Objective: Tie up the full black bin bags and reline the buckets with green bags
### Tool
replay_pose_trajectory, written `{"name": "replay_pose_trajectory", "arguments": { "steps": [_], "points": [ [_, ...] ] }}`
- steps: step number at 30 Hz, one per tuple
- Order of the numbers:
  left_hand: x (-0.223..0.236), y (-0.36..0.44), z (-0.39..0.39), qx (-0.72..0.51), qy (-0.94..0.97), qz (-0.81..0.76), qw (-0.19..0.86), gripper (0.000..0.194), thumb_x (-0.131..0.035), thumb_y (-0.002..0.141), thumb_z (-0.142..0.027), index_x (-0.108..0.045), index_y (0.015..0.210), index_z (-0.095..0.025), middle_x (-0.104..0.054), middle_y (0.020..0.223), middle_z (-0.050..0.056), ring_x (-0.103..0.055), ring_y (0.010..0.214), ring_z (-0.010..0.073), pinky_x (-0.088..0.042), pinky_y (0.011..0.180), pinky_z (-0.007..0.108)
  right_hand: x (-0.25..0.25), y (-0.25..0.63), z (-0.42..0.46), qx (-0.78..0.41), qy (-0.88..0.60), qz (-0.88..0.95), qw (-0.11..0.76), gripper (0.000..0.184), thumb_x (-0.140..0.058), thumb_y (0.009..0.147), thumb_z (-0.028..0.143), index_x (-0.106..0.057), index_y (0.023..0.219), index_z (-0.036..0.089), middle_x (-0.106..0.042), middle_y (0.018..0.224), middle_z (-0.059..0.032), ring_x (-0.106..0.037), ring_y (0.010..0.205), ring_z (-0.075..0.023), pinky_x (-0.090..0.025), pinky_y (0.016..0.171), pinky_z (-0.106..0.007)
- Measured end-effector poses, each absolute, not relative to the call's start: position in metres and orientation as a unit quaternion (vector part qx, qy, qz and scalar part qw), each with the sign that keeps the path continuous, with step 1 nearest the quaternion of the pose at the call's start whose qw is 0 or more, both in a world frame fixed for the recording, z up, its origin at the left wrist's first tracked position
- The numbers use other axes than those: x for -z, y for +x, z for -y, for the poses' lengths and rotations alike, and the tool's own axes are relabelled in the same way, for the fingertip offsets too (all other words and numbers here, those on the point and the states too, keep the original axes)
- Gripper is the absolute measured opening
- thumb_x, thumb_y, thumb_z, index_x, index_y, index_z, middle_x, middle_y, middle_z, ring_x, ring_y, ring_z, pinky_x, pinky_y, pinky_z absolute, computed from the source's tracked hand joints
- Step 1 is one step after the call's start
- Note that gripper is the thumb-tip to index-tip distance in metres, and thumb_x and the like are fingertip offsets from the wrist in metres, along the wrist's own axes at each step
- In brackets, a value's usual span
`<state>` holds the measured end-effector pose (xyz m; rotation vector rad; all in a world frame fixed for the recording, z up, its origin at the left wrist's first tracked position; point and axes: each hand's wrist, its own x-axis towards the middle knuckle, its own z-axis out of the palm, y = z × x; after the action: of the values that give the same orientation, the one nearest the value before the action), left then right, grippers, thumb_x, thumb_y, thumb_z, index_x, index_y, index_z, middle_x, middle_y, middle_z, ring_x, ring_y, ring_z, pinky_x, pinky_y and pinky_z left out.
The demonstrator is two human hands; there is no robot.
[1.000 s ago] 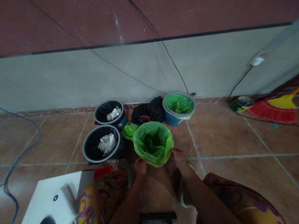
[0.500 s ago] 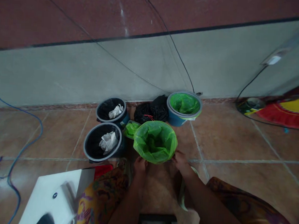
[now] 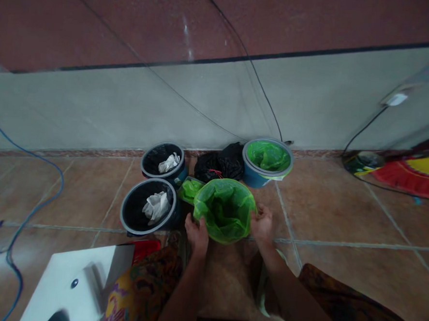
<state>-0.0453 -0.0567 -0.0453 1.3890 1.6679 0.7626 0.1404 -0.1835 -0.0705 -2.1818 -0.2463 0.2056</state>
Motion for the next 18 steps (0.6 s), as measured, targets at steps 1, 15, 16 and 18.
{"name": "replay_pose_trajectory", "arguments": {
  "steps": [1,15,16,18],
  "points": [
    [0.041,-0.040,0.051,-0.286,0.567,-0.653,0.413,0.055,-0.070,0.077,-0.023,-0.055,0.130,-0.016,-0.061,0.133,0.020,-0.064,0.116,0.0290,-0.048,0.099,0.036,0.068,0.141,0.177,-0.093,-0.895,0.111,0.422,0.050,-0.057,0.079,0.034,-0.056,0.125,0.015,-0.063,0.123,-0.0178,-0.062,0.111,-0.0279,-0.049,0.095,-0.038],
    [0.013,-0.007,0.019,-0.209,0.691,-0.617,0.313,0.058,-0.061,0.078,-0.010,-0.051,0.135,-0.014,-0.050,0.143,0.023,-0.049,0.134,0.0347,-0.035,0.113,0.047,0.044,0.157,0.141,-0.076,-0.935,0.252,0.236,0.058,-0.057,0.086,0.027,-0.046,0.140,0.008,-0.058,0.131,-0.0253,-0.053,0.126,-0.0367,-0.042,0.103,-0.046],
    [0.013,-0.002,0.024,-0.205,0.731,-0.575,0.305,0.054,-0.059,0.080,-0.010,-0.053,0.133,-0.014,-0.052,0.141,0.021,-0.048,0.134,0.0334,-0.034,0.114,0.045,0.042,0.155,0.134,-0.090,-0.922,0.295,0.235,0.055,-0.054,0.087,0.026,-0.048,0.139,0.010,-0.057,0.134,-0.0232,-0.053,0.127,-0.0345,-0.040,0.106,-0.045],
    [0.020,0.009,0.033,-0.153,0.784,-0.497,0.339,0.044,-0.060,0.079,-0.011,-0.061,0.123,-0.016,-0.061,0.130,0.019,-0.053,0.129,0.0337,-0.035,0.114,0.046,0.046,0.148,0.119,-0.191,-0.890,0.344,0.230,0.048,-0.059,0.083,0.023,-0.058,0.131,0.015,-0.063,0.128,-0.0187,-0.058,0.122,-0.0308,-0.042,0.106,-0.042]
  ]
}}
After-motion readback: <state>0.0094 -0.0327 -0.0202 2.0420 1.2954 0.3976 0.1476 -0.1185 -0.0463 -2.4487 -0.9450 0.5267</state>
